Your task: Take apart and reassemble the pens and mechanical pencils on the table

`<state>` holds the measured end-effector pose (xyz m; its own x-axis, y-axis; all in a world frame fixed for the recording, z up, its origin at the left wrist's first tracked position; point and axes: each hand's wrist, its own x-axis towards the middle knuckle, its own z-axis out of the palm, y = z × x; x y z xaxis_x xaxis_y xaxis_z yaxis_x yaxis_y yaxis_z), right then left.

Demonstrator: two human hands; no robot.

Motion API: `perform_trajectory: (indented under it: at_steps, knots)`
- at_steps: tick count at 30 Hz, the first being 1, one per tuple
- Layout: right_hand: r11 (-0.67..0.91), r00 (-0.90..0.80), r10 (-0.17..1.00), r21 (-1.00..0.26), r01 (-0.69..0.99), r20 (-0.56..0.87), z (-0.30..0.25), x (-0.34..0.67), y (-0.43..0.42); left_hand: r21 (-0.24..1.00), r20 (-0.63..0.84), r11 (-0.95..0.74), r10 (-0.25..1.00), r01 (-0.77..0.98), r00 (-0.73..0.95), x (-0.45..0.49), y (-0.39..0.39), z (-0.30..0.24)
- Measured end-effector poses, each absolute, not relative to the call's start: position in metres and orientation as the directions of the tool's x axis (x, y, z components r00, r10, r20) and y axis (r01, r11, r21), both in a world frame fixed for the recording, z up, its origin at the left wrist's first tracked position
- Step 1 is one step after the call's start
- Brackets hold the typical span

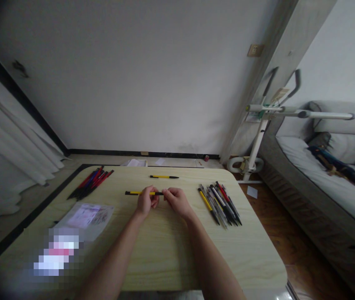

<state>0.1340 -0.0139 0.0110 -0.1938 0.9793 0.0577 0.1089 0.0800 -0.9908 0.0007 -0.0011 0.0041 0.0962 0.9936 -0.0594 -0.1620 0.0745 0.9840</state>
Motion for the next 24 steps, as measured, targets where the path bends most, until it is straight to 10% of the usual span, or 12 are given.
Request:
perform_trajectory:
  at_steps: [24]
  knots:
    - [0.096,-0.126,0.989,-0.982,0.165,0.076,0.014,0.1342,-0.0138,0.993,-0.044,0.051,0.997,-0.107,0.065,0.0017,-0.0012,0.0076]
